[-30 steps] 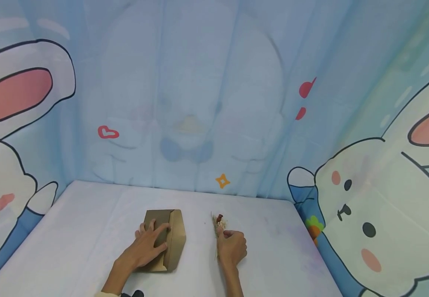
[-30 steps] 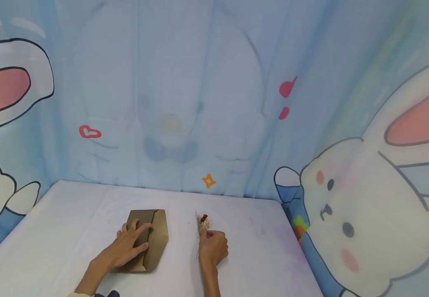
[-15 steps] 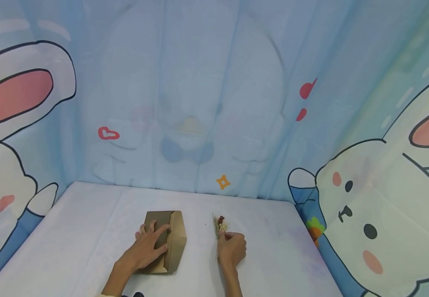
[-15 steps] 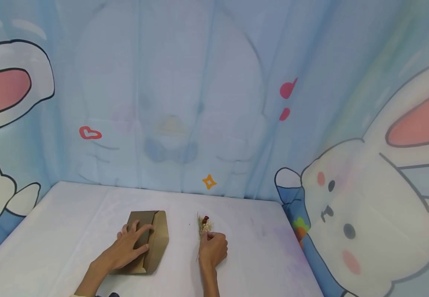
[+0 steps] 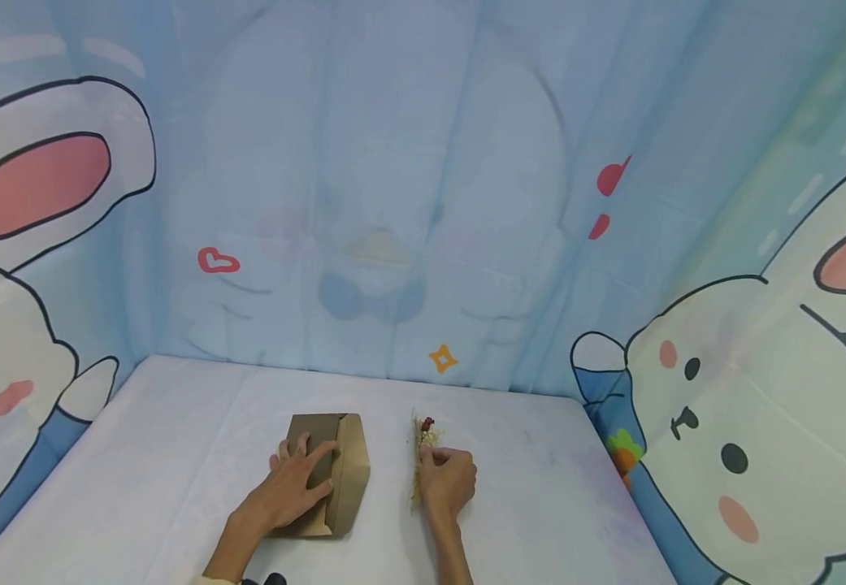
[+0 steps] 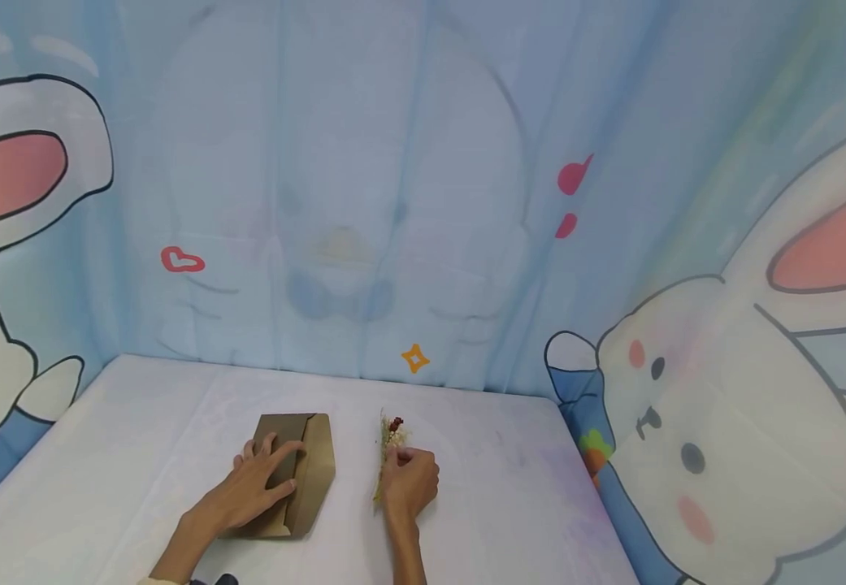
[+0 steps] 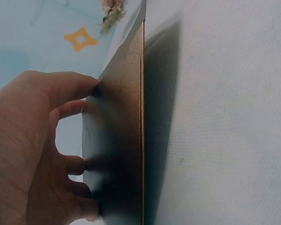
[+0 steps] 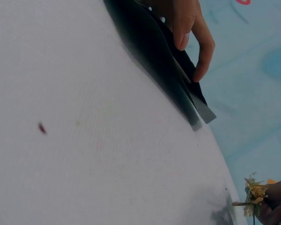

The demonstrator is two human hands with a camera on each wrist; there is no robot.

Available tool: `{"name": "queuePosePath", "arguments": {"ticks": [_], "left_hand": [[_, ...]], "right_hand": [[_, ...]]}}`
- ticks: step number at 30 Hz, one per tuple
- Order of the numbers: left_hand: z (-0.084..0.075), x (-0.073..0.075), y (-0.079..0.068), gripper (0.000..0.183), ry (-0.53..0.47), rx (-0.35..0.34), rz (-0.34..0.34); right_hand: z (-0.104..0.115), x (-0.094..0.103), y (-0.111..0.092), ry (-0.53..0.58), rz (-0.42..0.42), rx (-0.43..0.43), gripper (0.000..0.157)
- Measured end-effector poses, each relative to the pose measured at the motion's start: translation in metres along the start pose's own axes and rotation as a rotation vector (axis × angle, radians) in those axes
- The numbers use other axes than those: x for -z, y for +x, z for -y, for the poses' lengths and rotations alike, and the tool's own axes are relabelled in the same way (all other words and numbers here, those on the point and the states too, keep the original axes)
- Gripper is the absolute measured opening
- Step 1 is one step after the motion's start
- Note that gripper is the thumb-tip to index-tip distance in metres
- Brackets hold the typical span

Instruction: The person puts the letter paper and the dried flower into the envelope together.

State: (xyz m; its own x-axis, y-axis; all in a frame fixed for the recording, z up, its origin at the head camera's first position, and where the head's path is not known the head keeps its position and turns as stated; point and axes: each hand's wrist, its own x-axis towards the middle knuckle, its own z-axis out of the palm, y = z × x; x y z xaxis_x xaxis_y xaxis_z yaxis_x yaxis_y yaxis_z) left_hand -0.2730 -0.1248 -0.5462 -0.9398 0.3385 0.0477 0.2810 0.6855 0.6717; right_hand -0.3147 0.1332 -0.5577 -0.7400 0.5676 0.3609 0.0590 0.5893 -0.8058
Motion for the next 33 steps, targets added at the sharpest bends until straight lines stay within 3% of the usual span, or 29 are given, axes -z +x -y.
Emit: {"name": "queuePosePath", "arguments": {"ticks": [14,24,33], "left_hand": [[0.006,-0.002,0.002,0.061,-0.004,0.013,-0.009],[0.007,-0.004,0.007,0.058,0.036,0.034,-0.025],[0.007,-0.004,0.008,0.059,0.04,0.046,-0.024]], "right_hand": [[0.021,-0.016,-0.011,0.09,0.077,0.045,0.014],[0.032,-0.03,-0.028,0.09,0.114,0.144,0.013],[0.04,-0.036,-0.033,0.084,0.139,0.162,0.013]]}}
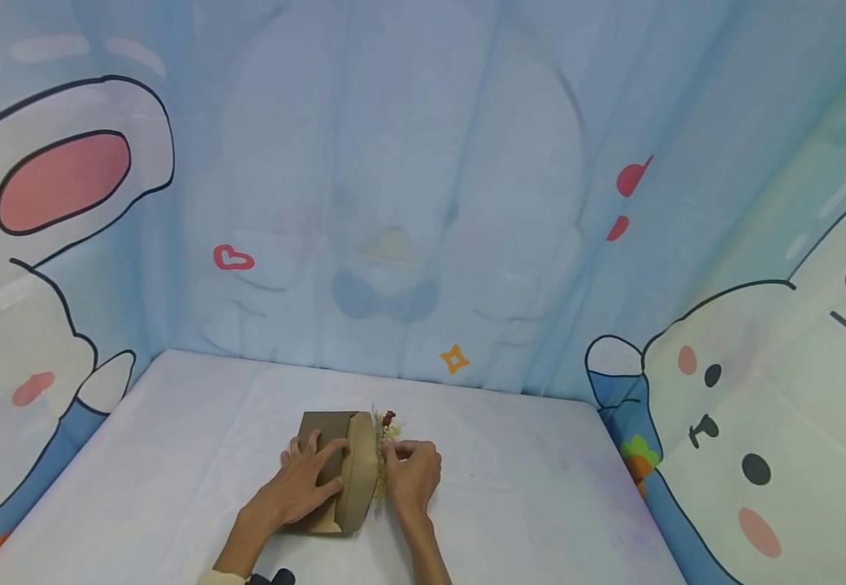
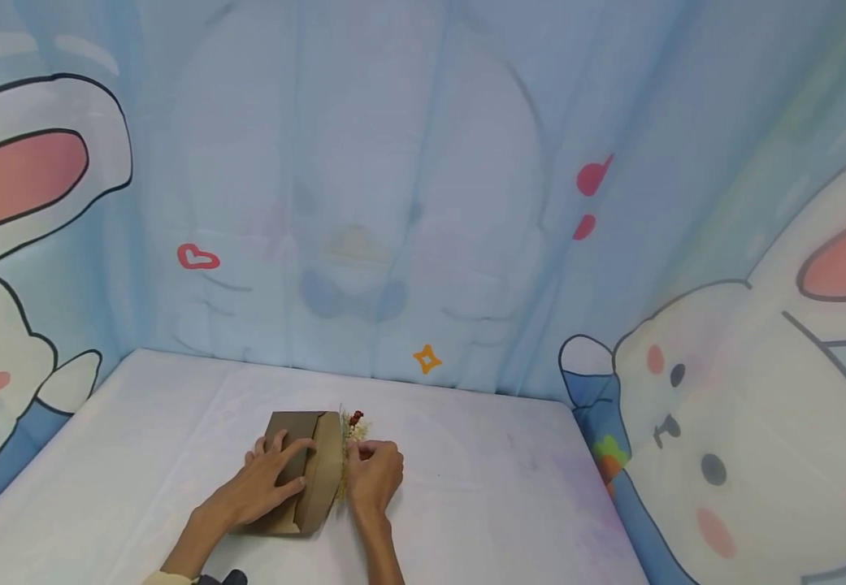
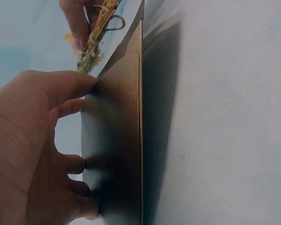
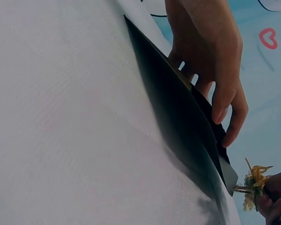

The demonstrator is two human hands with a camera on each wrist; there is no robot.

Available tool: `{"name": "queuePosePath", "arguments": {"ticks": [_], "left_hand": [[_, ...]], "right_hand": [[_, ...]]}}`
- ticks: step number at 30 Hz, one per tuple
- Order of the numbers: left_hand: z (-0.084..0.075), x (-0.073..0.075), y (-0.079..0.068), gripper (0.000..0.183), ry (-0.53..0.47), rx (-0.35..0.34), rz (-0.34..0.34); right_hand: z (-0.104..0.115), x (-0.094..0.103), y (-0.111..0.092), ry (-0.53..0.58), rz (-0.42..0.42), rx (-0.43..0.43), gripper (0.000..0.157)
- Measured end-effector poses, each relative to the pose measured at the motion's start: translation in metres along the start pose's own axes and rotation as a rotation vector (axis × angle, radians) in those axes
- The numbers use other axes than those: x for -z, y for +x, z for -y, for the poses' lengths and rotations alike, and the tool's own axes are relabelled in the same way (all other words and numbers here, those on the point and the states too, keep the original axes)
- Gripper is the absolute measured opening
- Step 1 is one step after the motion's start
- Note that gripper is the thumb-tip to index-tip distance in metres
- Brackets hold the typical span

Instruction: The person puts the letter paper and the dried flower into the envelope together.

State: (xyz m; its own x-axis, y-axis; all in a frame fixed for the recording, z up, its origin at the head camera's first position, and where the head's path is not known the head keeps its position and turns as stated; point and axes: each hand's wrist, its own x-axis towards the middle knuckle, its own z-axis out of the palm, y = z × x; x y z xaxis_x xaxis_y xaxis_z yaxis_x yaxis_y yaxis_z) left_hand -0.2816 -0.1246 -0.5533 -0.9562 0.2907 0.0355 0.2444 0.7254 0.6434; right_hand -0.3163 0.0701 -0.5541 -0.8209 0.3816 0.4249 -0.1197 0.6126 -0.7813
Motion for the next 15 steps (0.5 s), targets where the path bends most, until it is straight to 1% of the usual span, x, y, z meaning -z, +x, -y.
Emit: {"name": "queuePosePath", "arguments": {"ticks": [3,7,15], "left_hand": [[0.0,0.001,0.001,0.058,0.011,-0.002,-0.003],[0.0,0.001,0.0,0.058,0.014,-0.001,-0.004],[-0.001,0.001,-0.001,0.06,-0.014,-0.009,-0.001]], "right_hand": [[0.003,-0.002,-0.001,-0.012,0.003,0.009,0.014],[0.008,-0.004,-0.003,-0.002,0.034,0.005,0.014],[0.012,-0.012,-0.012,-0.011,0.083,0.011,0.014]]}}
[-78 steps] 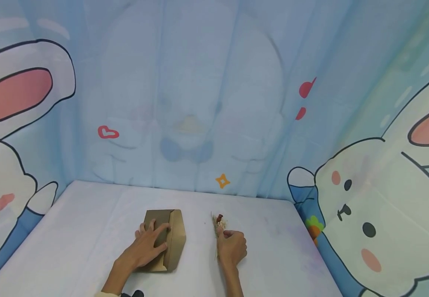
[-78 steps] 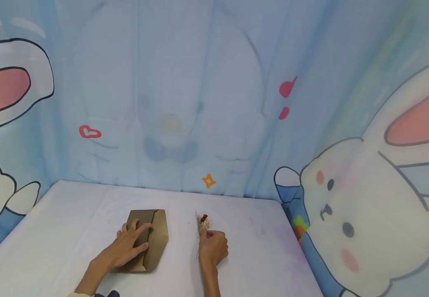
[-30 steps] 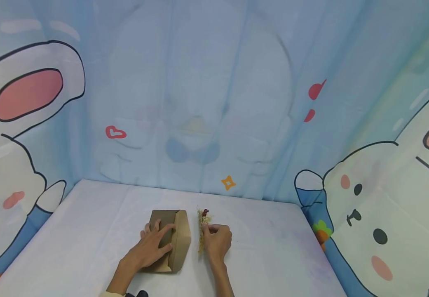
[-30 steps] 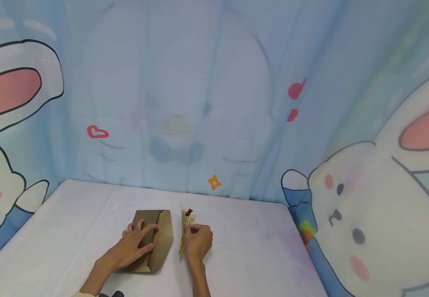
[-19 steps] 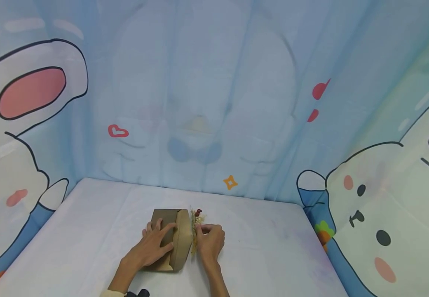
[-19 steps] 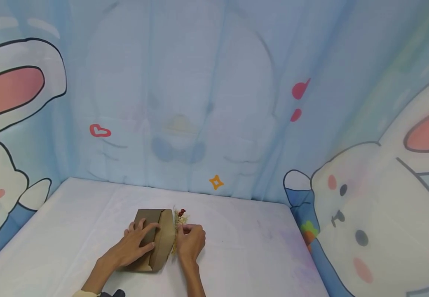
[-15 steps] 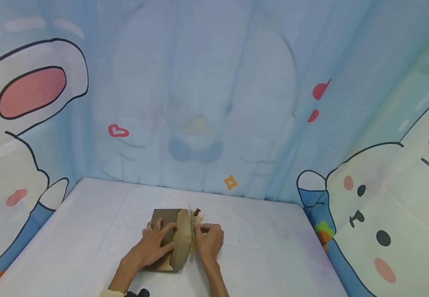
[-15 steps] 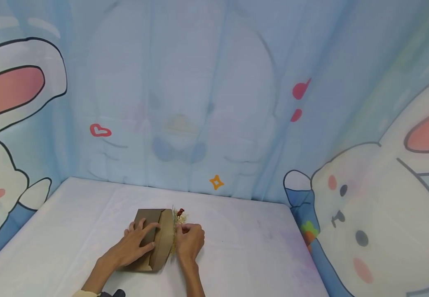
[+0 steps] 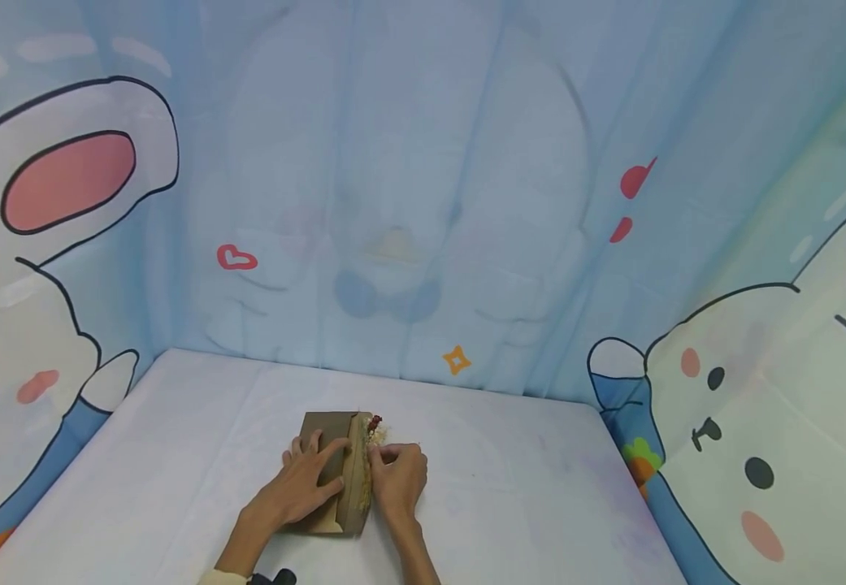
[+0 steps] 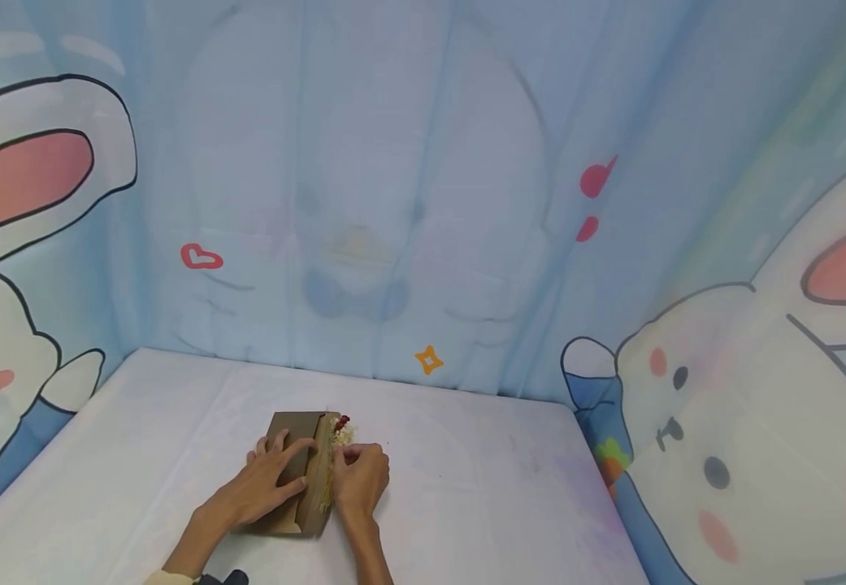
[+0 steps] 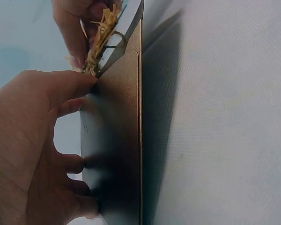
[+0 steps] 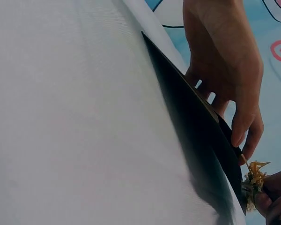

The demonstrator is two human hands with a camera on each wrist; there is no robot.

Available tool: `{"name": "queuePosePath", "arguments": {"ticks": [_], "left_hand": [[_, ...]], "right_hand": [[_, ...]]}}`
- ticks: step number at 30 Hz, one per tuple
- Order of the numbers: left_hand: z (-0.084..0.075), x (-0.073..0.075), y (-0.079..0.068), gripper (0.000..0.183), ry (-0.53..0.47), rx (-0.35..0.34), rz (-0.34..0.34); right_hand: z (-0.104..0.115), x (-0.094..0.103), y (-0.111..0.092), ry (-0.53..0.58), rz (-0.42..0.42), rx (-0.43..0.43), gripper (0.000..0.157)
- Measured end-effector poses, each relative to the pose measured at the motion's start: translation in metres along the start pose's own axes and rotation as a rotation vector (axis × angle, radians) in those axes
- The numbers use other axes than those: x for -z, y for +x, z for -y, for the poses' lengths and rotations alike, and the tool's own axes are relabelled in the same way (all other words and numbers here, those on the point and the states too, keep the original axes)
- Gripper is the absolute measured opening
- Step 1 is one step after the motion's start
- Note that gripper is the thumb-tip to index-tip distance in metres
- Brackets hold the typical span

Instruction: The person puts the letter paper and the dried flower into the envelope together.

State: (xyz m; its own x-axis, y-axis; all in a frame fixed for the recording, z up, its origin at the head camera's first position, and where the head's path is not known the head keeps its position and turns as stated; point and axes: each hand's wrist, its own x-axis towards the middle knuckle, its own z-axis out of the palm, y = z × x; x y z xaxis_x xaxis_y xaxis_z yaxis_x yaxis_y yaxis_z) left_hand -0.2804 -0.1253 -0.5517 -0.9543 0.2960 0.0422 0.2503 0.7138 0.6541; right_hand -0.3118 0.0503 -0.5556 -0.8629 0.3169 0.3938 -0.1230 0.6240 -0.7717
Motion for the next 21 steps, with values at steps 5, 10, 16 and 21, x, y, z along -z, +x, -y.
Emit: {"name": "queuePosePath", "arguments": {"ticks": [5,10,16,21], "left_hand": [[0.0,0.0,0.0,0.06,-0.013,-0.004,0.002],[0.001,0.0,0.0,0.06,0.002,-0.011,-0.02],[0.003,0.001,0.0,0.059,0.004,-0.023,-0.027],[0.004,0.001,-0.001,0.06,-0.01,-0.023,-0.014]], "right_hand": [[0.0,-0.004,-0.004,0.002,0.023,0.004,0.013],[0.002,-0.012,-0.008,0.021,0.048,0.03,0.013],[0.005,-0.02,-0.013,0.028,0.115,0.035,0.012],[0.008,-0.024,-0.014,0.028,0.154,0.039,0.01]]}}
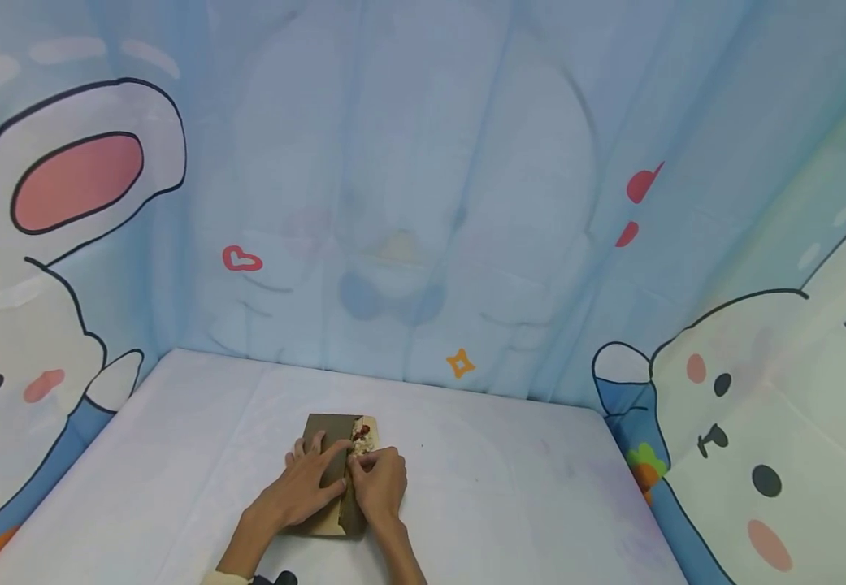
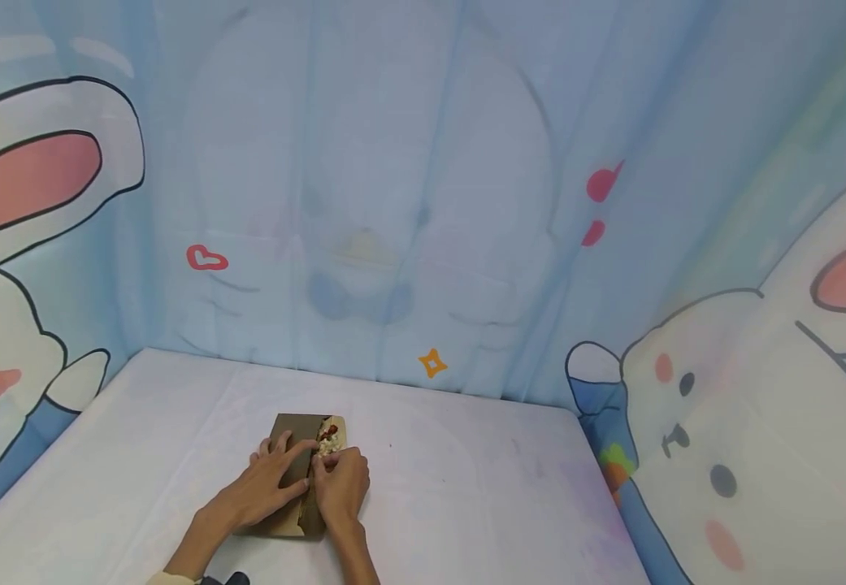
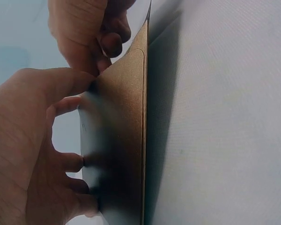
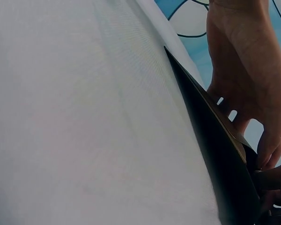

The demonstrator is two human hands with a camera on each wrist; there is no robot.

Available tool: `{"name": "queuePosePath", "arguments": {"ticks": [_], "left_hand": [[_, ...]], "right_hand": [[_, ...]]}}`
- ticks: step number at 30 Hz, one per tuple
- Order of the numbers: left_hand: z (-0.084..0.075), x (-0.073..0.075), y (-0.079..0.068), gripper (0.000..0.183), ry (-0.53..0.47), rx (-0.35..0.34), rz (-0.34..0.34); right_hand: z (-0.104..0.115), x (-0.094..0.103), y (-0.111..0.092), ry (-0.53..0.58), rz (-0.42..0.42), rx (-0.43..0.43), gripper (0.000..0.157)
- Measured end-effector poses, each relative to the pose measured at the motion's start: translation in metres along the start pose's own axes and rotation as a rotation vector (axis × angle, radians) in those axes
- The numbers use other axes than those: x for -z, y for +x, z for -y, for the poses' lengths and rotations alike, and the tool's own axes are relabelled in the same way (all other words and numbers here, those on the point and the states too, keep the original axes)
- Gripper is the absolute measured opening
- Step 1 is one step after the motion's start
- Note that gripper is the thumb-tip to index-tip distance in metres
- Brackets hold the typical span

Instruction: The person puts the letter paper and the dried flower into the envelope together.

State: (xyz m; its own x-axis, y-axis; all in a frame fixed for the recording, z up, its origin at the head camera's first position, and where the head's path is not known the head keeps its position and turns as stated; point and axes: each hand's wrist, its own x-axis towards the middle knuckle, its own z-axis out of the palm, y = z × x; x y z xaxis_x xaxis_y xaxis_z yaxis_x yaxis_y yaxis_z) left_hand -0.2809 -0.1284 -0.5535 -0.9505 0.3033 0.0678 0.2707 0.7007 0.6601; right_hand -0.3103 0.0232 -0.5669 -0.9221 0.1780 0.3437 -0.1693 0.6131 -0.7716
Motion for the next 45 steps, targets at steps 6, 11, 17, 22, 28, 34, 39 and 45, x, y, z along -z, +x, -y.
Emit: {"name": "queuePosePath", "arguments": {"ticks": [6,11,17,22,28,34,39,45], "left_hand": [[-0.001,-0.002,0.0,0.063,-0.01,0.015,0.007],[-0.001,-0.001,0.0,0.062,-0.005,0.024,0.004],[-0.001,0.002,-0.002,0.06,-0.004,0.041,-0.001],[0.0,0.002,-0.002,0.059,-0.026,0.04,0.008],[0.0,0.001,0.0,0.06,-0.013,0.029,0.006],[-0.002,-0.006,0.003,0.061,-0.022,0.01,0.025],[-0.003,-0.01,0.005,0.063,-0.029,-0.015,0.03],[-0.001,-0.009,0.008,0.069,-0.026,-0.019,0.041]], "right_hand": [[-0.001,0.002,0.001,0.018,0.091,0.018,0.006],[-0.006,0.01,0.004,0.095,0.159,0.002,0.006],[-0.011,0.012,0.009,0.164,0.232,-0.003,0.023],[-0.013,0.009,0.008,0.106,0.282,0.046,0.026],[-0.012,0.008,0.013,0.024,0.306,0.058,0.025],[-0.015,0.017,0.017,0.083,0.384,-0.034,0.028],[-0.017,0.021,0.017,0.096,0.376,-0.074,0.034],[-0.02,0.031,0.023,0.096,0.281,-0.069,0.035]]}}
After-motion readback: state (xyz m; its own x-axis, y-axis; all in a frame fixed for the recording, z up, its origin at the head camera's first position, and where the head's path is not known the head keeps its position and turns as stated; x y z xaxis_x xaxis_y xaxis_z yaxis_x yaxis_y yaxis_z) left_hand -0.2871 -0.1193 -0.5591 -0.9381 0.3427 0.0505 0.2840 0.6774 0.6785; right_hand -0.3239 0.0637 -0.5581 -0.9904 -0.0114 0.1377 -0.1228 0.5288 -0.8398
